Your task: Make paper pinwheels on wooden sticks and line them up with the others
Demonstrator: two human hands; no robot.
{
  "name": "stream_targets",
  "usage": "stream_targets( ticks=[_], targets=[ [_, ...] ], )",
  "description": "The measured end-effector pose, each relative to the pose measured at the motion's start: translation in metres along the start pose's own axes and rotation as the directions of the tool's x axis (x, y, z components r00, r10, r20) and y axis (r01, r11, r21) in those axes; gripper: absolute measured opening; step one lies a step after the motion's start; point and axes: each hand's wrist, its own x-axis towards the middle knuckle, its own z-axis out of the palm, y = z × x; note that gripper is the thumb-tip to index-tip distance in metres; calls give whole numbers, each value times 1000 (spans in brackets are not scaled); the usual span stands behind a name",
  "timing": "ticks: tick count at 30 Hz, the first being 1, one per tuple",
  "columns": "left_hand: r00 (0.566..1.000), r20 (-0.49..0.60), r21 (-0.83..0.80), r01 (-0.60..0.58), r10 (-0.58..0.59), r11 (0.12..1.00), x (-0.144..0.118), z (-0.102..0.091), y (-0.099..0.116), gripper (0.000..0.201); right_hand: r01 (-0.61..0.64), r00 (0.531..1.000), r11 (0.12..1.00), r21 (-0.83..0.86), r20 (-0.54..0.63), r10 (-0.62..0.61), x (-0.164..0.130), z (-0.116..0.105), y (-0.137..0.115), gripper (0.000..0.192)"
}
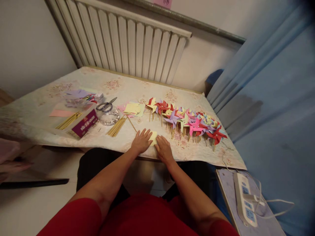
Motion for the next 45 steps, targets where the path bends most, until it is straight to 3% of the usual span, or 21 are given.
stream_targets(
  ticks=[7, 27, 37, 45],
  targets=[
    [1000, -3, 10, -8, 9, 1000, -2, -5, 2, 54, 48, 991, 996, -73, 129, -38, 26, 9, 3, 42],
    [1000, 6, -29, 3, -3, 1000, -3, -6, 3, 55, 49, 993, 995, -88, 110, -39, 37, 8, 14, 48],
    [1000, 2, -22, 10, -10, 1000, -3, -4, 4, 55, -40, 999, 998, -54, 15, 41, 39, 11, 28, 45],
    [1000, 0, -28, 9, -9, 1000, -3, -3, 3, 56, 135, 981, 987, -89, 154, -120, 39, 8, 24, 47]
  ],
)
